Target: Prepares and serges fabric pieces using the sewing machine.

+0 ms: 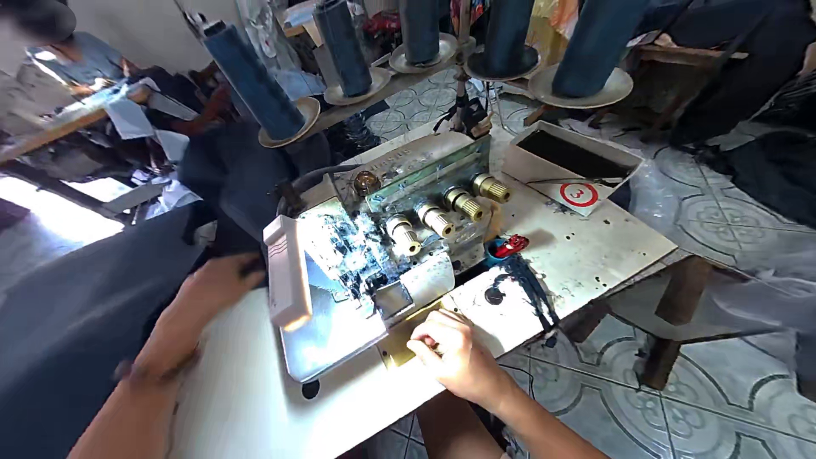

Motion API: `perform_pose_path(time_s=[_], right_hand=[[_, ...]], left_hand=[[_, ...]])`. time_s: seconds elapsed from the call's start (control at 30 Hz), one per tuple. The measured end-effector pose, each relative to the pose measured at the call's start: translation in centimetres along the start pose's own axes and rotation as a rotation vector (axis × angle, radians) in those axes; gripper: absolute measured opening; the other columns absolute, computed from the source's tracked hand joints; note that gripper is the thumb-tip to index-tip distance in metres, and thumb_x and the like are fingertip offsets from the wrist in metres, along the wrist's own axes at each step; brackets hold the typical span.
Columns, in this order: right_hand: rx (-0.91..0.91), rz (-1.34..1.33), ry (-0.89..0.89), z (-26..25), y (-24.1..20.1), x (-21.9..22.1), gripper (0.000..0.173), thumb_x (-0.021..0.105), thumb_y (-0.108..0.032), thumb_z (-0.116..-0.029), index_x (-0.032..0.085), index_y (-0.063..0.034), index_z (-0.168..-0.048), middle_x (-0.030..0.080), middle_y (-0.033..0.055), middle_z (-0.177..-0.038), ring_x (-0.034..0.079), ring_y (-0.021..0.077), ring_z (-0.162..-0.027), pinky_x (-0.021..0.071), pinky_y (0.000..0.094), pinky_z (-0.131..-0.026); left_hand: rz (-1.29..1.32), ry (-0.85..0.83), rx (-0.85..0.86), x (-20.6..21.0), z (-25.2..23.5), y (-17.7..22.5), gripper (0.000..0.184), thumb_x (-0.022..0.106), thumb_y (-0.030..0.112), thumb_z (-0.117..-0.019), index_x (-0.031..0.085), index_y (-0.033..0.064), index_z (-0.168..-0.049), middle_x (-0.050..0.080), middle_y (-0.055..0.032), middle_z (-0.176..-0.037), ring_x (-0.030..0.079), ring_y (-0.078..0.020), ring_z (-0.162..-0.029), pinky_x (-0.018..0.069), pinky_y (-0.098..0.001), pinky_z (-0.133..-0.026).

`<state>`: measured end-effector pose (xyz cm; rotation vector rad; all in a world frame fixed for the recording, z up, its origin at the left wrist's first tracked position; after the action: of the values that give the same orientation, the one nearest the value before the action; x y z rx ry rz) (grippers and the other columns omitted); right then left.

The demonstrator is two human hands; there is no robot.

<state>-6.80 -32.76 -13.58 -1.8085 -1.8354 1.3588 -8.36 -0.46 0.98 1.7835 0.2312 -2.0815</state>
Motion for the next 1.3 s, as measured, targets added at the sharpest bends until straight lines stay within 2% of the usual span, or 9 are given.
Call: perform_pose_path(time_s=[0.1,0.27,0.47,0.77,0.9,0.97,1.07,1.17,1.3], right_hand=[[-0.012,-0.002,-0.016,-0.2,-0.1,0.1,0.019,0.065,-0.023,-0.0947,0.073,-0.0087,-0.086,0.067,0.0031,-0.080,0.064,0.0141,-0.080,0.0525,0.0284,-0.078],[0.004,0.037,-0.035,-0.2,-0.2,0.6,0.022,0.063,-0.023,-0.0961,0.074,-0.0061,-0.087,0.070,0.0069,-0.084,0.067,0.0176,-0.083,0.0540,0.0337,-0.080],[-0.018,0.095,-0.047,-0.3,-0.3,0.8,0.022,0.063,-0.019,-0.0945,0.076,-0.0016,-0.089,0.072,0.0120,-0.084,0.069,0.0236,-0.079,0.0557,0.0426,-0.078],[-0.107,0.093,-0.009,-0.2,-1.3,0.1,0.028,0.060,-0.018,-0.0953,0.074,0.0051,-0.090,0.071,0.0184,-0.082,0.066,0.0191,-0.071,0.0545,0.0325,-0.068],[0.163,-0.229,-0.230,2.8,-6.2,2.0,0.029,0.049,-0.014,-0.1017,0.072,0.0032,-0.095,0.069,0.0045,-0.084,0.062,0.0040,-0.075,0.0530,0.0214,-0.072],[0.389,-0.674,-0.579,5.7,-9.4,4.9,0.047,0.038,-0.036,-0.1091,0.067,-0.0002,-0.117,0.073,-0.0011,-0.093,0.069,0.0061,-0.081,0.0585,0.0264,-0.076],[0.638,-1.149,-0.861,7.6,-12.0,8.8,0.081,0.046,-0.067,-0.0977,0.037,-0.0036,-0.148,0.068,0.0062,-0.125,0.069,0.0208,-0.107,0.0584,0.0407,-0.089],[0.851,-1.152,-0.590,5.7,-11.6,8.3,0.057,0.022,-0.047,-0.1092,0.039,-0.0090,-0.148,0.069,0.0018,-0.119,0.068,0.0094,-0.104,0.0579,0.0297,-0.087],[0.781,-0.862,-0.404,5.2,-9.3,7.1,0.035,0.046,-0.006,-0.1061,0.047,0.0017,-0.140,0.069,0.0089,-0.112,0.069,0.0084,-0.096,0.0581,0.0268,-0.086]], left_hand=[[-0.053,0.245,0.098,1.3,8.0,-9.0,0.044,0.063,0.032,-0.1005,0.065,-0.0005,-0.130,0.067,-0.0308,-0.120,0.064,-0.0546,-0.110,0.0459,-0.0781,-0.090],[-0.025,0.244,-0.191,1.6,22.7,-16.2,0.061,0.069,0.028,-0.0969,0.051,-0.0169,-0.133,0.055,-0.0451,-0.125,0.055,-0.0623,-0.116,0.0429,-0.0745,-0.097],[-0.065,0.470,-0.198,4.7,23.5,-18.3,0.021,0.063,0.010,-0.1008,0.069,-0.0092,-0.107,0.066,-0.0359,-0.107,0.064,-0.0580,-0.103,0.0468,-0.0764,-0.086],[0.274,0.512,-0.399,0.7,24.5,-20.3,0.028,0.051,0.013,-0.1080,0.064,-0.0101,-0.118,0.066,-0.0338,-0.109,0.064,-0.0516,-0.107,0.0459,-0.0697,-0.095],[0.387,0.536,-0.396,0.9,25.6,-15.9,0.035,0.040,0.016,-0.1116,0.050,-0.0106,-0.133,0.061,-0.0350,-0.120,0.063,-0.0501,-0.111,0.0483,-0.0669,-0.096],[0.450,0.372,-0.202,3.3,26.1,-10.6,0.036,0.040,0.013,-0.1108,0.050,-0.0081,-0.138,0.062,-0.0296,-0.125,0.064,-0.0409,-0.115,0.0501,-0.0586,-0.101],[0.611,0.042,0.052,9.9,28.4,-1.5,0.036,0.039,0.010,-0.1086,0.053,-0.0058,-0.138,0.066,-0.0254,-0.122,0.067,-0.0334,-0.111,0.0523,-0.0504,-0.099],[0.791,-0.278,0.305,15.9,32.0,4.4,0.035,0.042,0.007,-0.1071,0.056,-0.0083,-0.136,0.067,-0.0269,-0.123,0.067,-0.0346,-0.113,0.0510,-0.0509,-0.102],[0.602,-0.416,0.751,18.7,33.7,7.2,0.023,0.062,0.007,-0.0994,0.071,-0.0023,-0.119,0.070,-0.0202,-0.103,0.070,-0.0333,-0.097,0.0576,-0.0490,-0.087]])
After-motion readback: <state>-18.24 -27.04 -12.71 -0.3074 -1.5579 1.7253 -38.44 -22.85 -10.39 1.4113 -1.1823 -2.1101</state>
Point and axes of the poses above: each hand's wrist, its own z-axis away from the middle knuckle, its own x-axis out of the palm, y = z × x, the point moved 4 cm from there along -z, towards the middle knuckle
